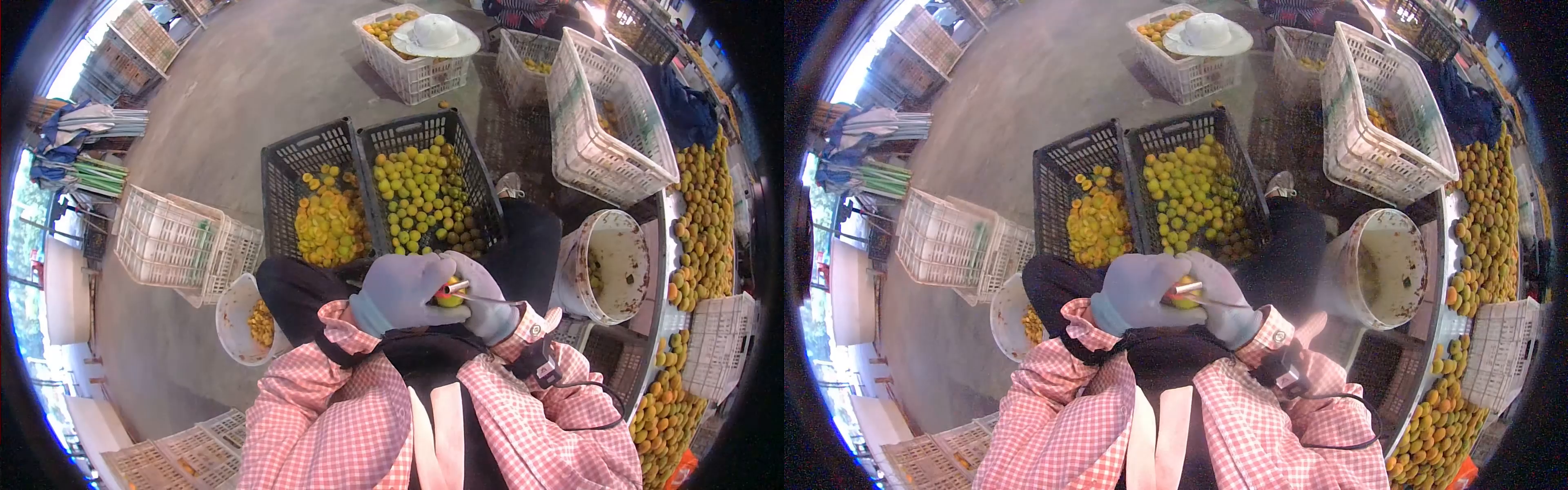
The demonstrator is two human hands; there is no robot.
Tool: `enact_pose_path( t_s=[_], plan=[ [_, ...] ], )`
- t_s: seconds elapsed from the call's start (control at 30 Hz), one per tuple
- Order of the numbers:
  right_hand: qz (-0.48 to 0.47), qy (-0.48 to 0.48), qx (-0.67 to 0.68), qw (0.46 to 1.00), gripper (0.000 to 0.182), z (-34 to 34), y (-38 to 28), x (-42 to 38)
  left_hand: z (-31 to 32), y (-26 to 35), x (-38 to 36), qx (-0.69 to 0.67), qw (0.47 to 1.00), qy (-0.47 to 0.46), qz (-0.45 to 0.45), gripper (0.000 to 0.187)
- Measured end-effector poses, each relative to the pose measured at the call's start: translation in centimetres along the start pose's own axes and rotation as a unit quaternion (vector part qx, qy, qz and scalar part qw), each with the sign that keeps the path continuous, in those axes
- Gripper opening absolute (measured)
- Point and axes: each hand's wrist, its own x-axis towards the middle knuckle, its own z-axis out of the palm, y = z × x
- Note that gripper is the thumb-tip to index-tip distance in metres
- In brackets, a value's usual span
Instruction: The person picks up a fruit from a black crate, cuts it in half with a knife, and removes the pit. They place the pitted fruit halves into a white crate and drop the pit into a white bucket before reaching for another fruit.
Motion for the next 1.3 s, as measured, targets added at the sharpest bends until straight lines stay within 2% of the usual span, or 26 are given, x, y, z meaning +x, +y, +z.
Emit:
enact_pose_path(
  t_s=[0.1,0.17,0.2,0.27,0.3,0.37,0.4,0.43,0.47,0.5,0.53,0.67,0.7,0.73,0.77,0.8,0.83,0.87,0.9,1.0,1.03,1.07,1.1,1.13,1.2,1.3],
  plan=[
    [-0.029,-0.015,-0.028,0.999,0.046,0.0,-0.2,0.3,0.1,0.1,0.1,0.084,0.994,0.020,0.065,0.061],
    [-0.264,0.066,-0.263,0.926,0.044,0.1,1.3,0.7,-0.1,0.5,0.2,0.114,0.989,0.037,0.088,0.059],
    [-0.264,0.066,-0.264,0.926,0.044,0.0,1.8,0.4,-0.2,0.8,0.4,0.133,0.987,0.036,0.082,0.053],
    [-0.143,0.089,-0.027,0.985,0.032,0.8,-0.1,0.2,0.1,0.9,0.4,0.152,0.985,0.035,0.075,0.049],
    [-0.143,0.088,-0.027,0.985,0.032,1.5,-0.7,0.3,0.7,0.6,0.3,0.089,0.994,0.056,0.025,0.049],
    [-0.223,0.221,-0.092,0.945,0.021,2.8,-1.8,0.8,1.0,0.8,0.8,0.029,0.996,0.079,-0.022,0.048],
    [-0.226,0.221,-0.091,0.944,0.021,2.7,-2.3,1.2,1.0,1.1,1.0,-0.086,0.989,0.088,-0.080,0.045],
    [-0.261,0.258,-0.142,0.919,0.020,2.4,-2.9,1.7,1.1,1.4,1.1,-0.201,0.965,0.095,-0.138,0.042],
    [-0.293,0.296,-0.194,0.888,0.022,2.4,-3.6,1.9,1.6,1.8,1.3,-0.201,0.965,0.095,-0.138,0.042],
    [-0.185,0.305,0.158,0.921,0.027,3.5,-4.4,1.9,2.2,2.2,1.5,-0.246,0.946,0.138,-0.158,0.040],
    [-0.185,0.305,0.158,0.921,0.027,3.3,-4.1,2.1,2.5,2.4,1.6,-0.289,0.923,0.181,-0.177,0.038],
    [-0.194,0.255,0.267,0.909,0.034,2.3,-3.7,3.4,2.2,2.5,1.5,-0.308,0.914,0.152,-0.214,0.047],
    [-0.127,0.238,0.242,0.932,0.035,1.7,-3.5,3.3,2.0,2.3,1.5,-0.309,0.914,0.152,-0.215,0.047],
    [-0.057,0.222,0.216,0.949,0.036,1.2,-3.2,3.0,1.7,1.8,1.4,-0.225,0.949,0.147,-0.167,0.053],
    [-0.024,0.157,0.261,0.952,0.030,0.8,-3.8,2.7,1.2,1.3,1.4,-0.136,0.974,0.141,-0.115,0.058],
    [-0.022,0.155,0.262,0.952,0.030,0.4,-3.5,2.4,0.7,0.9,1.6,-0.136,0.974,0.142,-0.117,0.058],
    [-0.166,0.119,0.089,0.975,0.028,0.0,-3.0,2.2,0.0,0.5,1.9,-0.052,0.992,0.108,-0.046,0.061],
    [-0.301,0.076,-0.088,0.946,0.027,-0.2,-2.4,2.1,-0.4,0.2,2.2,0.033,0.996,0.074,0.025,0.064],
    [-0.214,0.150,-0.070,0.963,0.026,0.8,-0.4,1.7,-0.1,0.1,2.5,0.040,0.990,0.122,0.066,0.060],
    [-0.205,0.196,0.012,0.959,0.021,1.8,-3.0,1.5,0.4,0.1,2.2,0.014,0.995,0.096,0.005,0.056],
    [-0.302,0.259,-0.216,0.892,0.014,1.3,-3.7,1.9,0.8,0.5,2.3,0.013,0.995,0.095,0.006,0.056],
    [-0.303,0.260,-0.217,0.891,0.014,1.6,-4.2,2.1,1.3,1.1,2.4,-0.098,0.988,0.112,-0.051,0.052],
    [-0.234,0.308,0.023,0.922,0.013,2.4,-4.6,2.4,1.6,1.6,2.3,-0.207,0.964,0.127,-0.111,0.048],
    [-0.149,0.337,0.262,0.892,0.015,2.9,-4.8,2.5,1.8,2.2,2.2,-0.207,0.964,0.126,-0.113,0.048],
    [-0.168,0.341,0.239,0.893,0.017,3.0,-4.8,2.5,1.8,3.2,2.2,-0.374,0.903,0.135,-0.161,0.042],
    [-0.206,0.344,0.192,0.896,0.020,3.0,-4.7,2.6,1.5,3.7,2.3,-0.394,0.888,0.130,-0.198,0.043]
  ],
)
